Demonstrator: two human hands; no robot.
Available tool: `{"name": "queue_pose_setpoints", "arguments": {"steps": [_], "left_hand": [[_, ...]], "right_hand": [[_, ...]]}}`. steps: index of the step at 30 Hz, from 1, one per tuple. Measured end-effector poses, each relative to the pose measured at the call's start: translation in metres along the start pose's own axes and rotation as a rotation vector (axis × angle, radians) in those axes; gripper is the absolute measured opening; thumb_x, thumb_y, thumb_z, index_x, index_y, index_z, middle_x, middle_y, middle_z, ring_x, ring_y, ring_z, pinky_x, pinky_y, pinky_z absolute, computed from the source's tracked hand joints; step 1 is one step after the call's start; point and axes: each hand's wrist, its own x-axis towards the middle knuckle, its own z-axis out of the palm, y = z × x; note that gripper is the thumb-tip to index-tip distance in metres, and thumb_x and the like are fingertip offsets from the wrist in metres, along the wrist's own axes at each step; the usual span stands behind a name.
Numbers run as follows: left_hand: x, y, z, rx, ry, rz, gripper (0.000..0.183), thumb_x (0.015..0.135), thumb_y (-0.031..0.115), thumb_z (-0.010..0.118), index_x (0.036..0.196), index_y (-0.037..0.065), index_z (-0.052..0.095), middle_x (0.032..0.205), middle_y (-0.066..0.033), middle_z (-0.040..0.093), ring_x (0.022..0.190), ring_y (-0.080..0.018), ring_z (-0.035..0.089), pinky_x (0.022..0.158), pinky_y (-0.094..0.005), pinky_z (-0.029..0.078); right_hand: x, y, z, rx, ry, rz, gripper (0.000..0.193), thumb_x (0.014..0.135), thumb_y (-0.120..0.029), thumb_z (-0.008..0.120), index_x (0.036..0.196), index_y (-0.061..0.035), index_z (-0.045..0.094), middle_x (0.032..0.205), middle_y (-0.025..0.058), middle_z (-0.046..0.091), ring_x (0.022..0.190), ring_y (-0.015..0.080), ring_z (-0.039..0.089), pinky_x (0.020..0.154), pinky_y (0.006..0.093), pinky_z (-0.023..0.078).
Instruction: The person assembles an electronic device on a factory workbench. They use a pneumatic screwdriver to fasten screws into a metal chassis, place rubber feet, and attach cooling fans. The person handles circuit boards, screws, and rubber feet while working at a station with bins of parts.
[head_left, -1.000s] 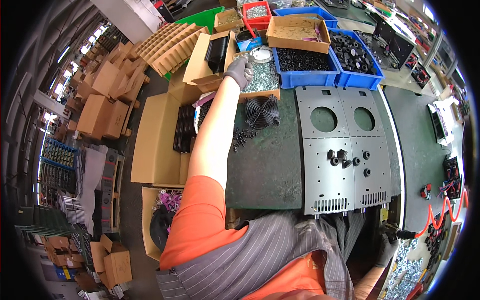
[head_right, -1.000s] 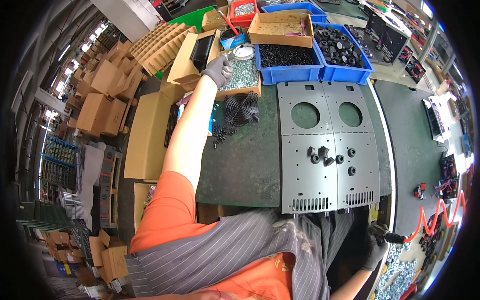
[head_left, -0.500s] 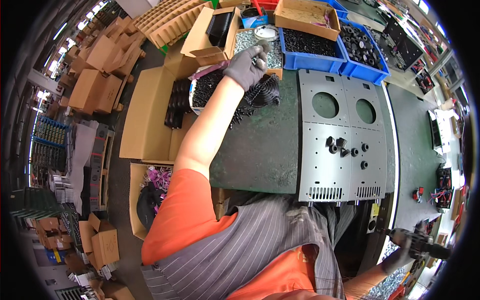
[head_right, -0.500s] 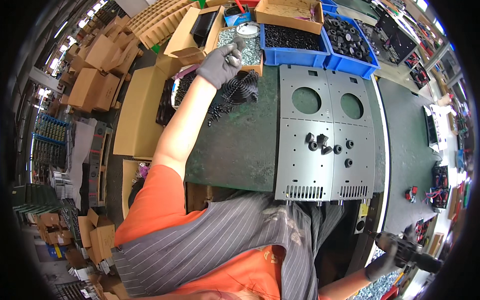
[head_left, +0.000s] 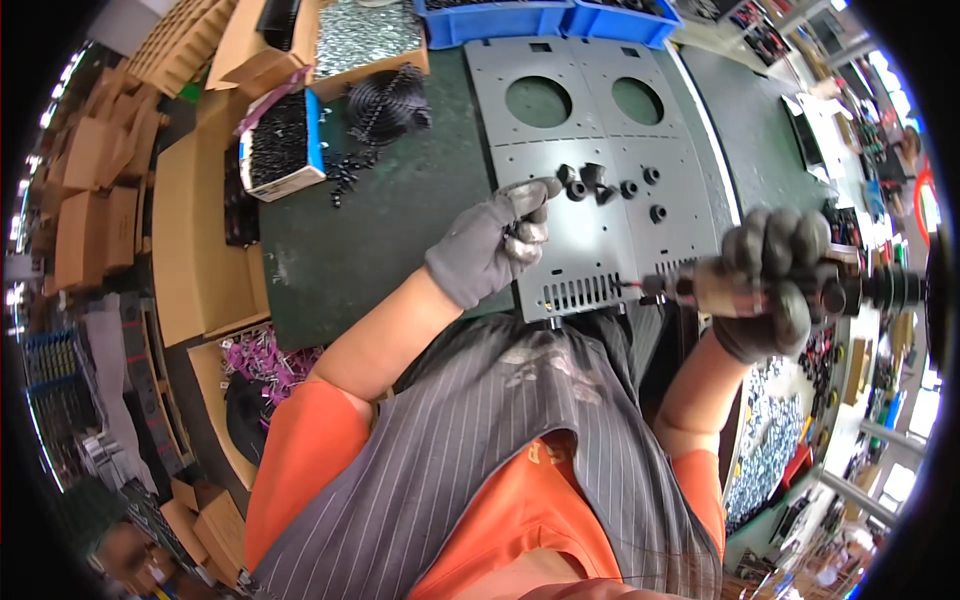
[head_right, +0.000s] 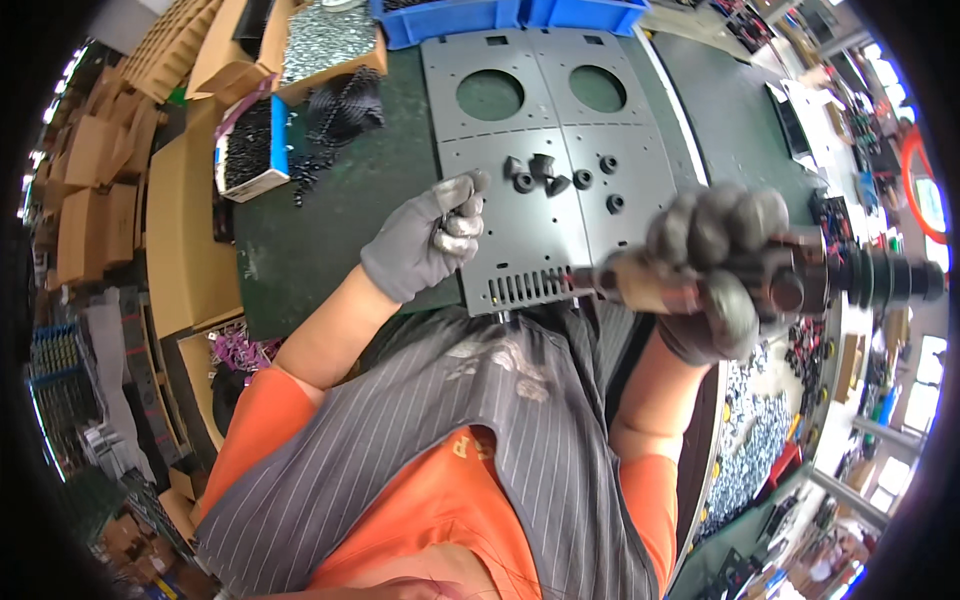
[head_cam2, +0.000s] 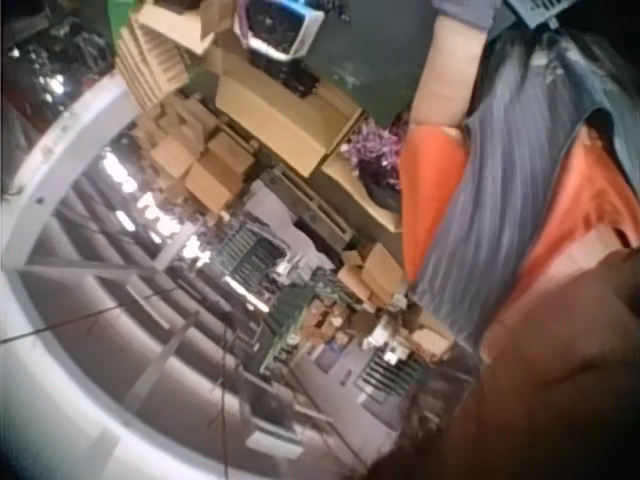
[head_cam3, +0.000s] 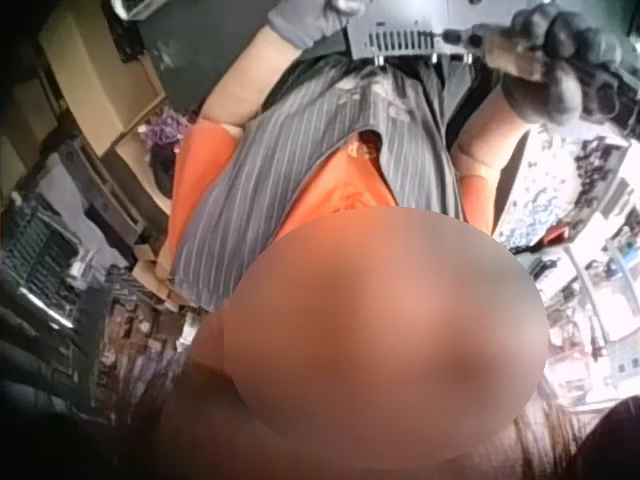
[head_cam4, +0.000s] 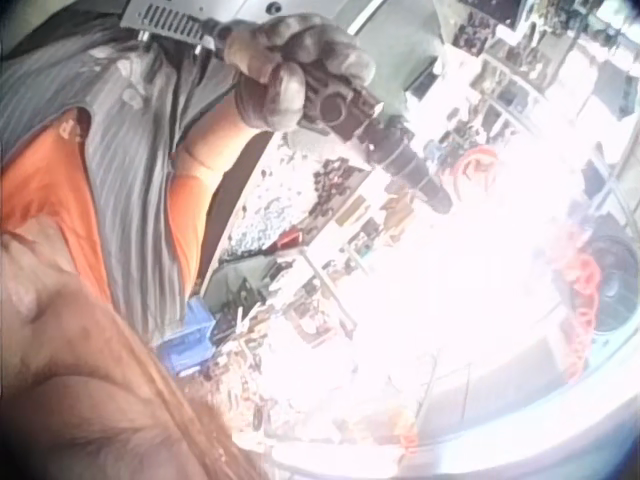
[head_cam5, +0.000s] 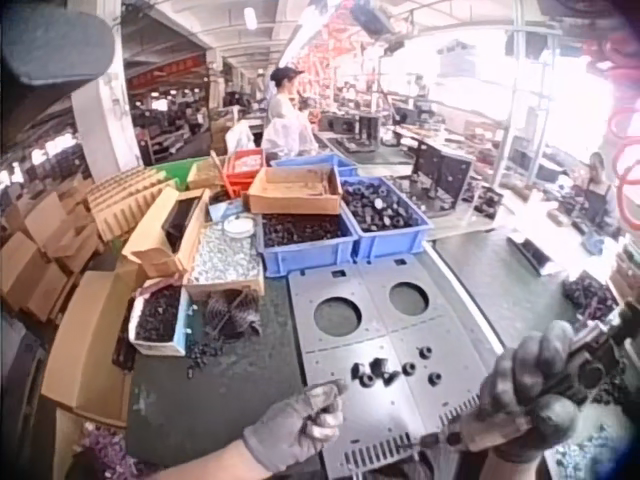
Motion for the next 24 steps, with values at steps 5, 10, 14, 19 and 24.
{"name": "queue_pose_setpoints", "arguments": {"steps": [5, 10, 14, 19, 24], "left_hand": [[-0.006, -0.025, -0.003, -0.184, -0.04, -0.081, 0.024, 0.1, 0.018, 0.056, 0.118, 0.002, 0.057, 0.091, -0.0072, 0.065, 0.067, -0.0092, 0.056, 0.047, -0.0166, 0.044], [-0.006, -0.034, -0.004, -0.236, -0.035, -0.13, 0.025, 0.101, 0.018, 0.054, 0.118, 0.0, 0.056, 0.09, -0.0092, 0.066, 0.066, -0.0089, 0.055, 0.043, -0.0158, 0.043], [-0.006, -0.039, -0.002, -0.248, -0.067, -0.152, 0.028, 0.1, 0.019, 0.055, 0.119, -0.001, 0.054, 0.088, -0.0082, 0.065, 0.062, -0.0067, 0.053, 0.041, -0.014, 0.041], [-0.005, -0.04, -0.002, -0.116, -0.044, -0.129, 0.031, 0.1, 0.021, 0.055, 0.119, -0.003, 0.053, 0.081, -0.0052, 0.061, 0.057, -0.004, 0.049, 0.04, -0.0127, 0.038], [-0.007, -0.046, 0.003, -0.132, -0.154, -0.212, 0.035, 0.101, 0.027, 0.054, 0.12, -0.002, 0.053, 0.075, -0.0009, 0.051, 0.055, -0.0025, 0.042, 0.039, -0.0137, 0.033]], "right_hand": [[0.021, 0.018, 0.025, 0.033, 0.063, -0.163, 0.04, 0.073, -0.009, 0.071, 0.107, -0.0101, 0.05, 0.078, 0.0032, 0.044, 0.069, 0.0203, 0.05, 0.064, 0.0335, 0.045], [0.017, 0.031, 0.031, 0.008, 0.044, -0.199, 0.042, 0.074, -0.008, 0.069, 0.112, -0.0093, 0.051, 0.085, 0.0058, 0.048, 0.075, 0.0232, 0.054, 0.067, 0.0369, 0.048], [0.014, 0.035, 0.029, 0.039, 0.077, -0.176, 0.039, 0.074, -0.007, 0.069, 0.108, -0.0092, 0.05, 0.083, 0.0057, 0.047, 0.074, 0.0231, 0.054, 0.066, 0.0369, 0.048], [0.009, 0.035, 0.028, 0.007, 0.051, -0.159, 0.036, 0.072, -0.007, 0.071, 0.098, -0.0101, 0.046, 0.08, 0.0045, 0.046, 0.069, 0.0207, 0.052, 0.062, 0.0342, 0.048], [0.007, 0.028, 0.02, 0.089, -0.144, -0.155, 0.031, 0.073, -0.01, 0.064, 0.09, -0.0149, 0.039, 0.08, -0.0005, 0.038, 0.072, 0.0152, 0.042, 0.061, 0.0277, 0.038]]}}
